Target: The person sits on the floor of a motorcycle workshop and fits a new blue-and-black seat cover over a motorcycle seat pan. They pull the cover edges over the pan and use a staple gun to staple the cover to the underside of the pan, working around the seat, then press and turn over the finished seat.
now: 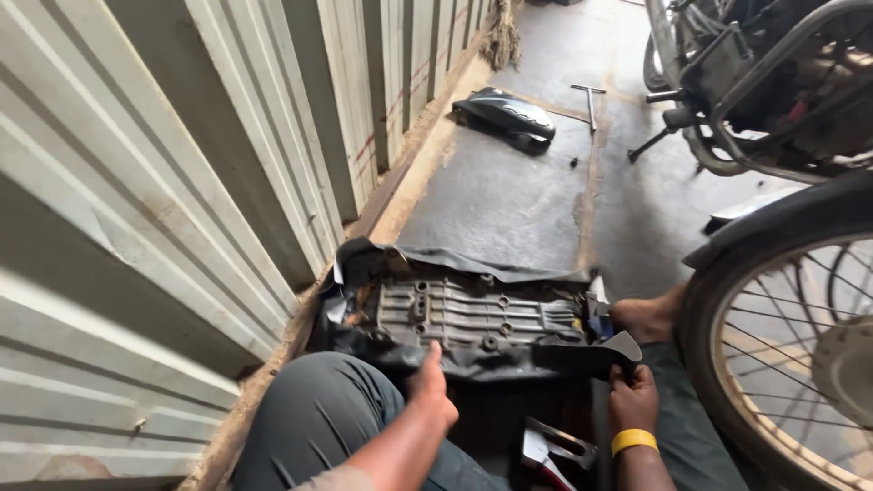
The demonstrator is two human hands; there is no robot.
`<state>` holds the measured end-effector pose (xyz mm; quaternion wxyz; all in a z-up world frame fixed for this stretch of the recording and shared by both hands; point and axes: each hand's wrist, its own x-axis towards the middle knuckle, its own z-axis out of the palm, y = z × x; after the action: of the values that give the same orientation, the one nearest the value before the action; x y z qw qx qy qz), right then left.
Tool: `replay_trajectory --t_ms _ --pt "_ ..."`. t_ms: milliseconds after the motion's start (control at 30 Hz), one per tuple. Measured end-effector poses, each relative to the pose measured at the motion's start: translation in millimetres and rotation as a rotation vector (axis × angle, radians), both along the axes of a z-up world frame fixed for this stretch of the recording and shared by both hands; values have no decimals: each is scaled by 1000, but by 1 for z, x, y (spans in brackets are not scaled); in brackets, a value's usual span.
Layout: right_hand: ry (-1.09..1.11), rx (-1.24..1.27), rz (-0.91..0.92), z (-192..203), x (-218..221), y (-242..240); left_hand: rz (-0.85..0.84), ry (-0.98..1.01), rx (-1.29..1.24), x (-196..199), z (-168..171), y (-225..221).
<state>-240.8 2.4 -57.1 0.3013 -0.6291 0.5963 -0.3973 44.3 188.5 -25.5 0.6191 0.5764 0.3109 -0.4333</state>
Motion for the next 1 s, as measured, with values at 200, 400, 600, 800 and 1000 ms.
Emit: replay_trajectory --t_ms 200,400,600,800,1000 --pt "-390 63 122 58 -34 56 -67 1 -120 59 59 -11" --pt "-237 476 316 141 11 150 -342 -70 -245 177 0 -84" --pt "37 269 440 104 63 139 -293 -239 -212 172 24 -75" --pt "-314 641 507 92 27 65 -341 -342 -71 167 23 -78" --pt "277 82 931 150 21 76 -351 -549 -39 157 16 -71"
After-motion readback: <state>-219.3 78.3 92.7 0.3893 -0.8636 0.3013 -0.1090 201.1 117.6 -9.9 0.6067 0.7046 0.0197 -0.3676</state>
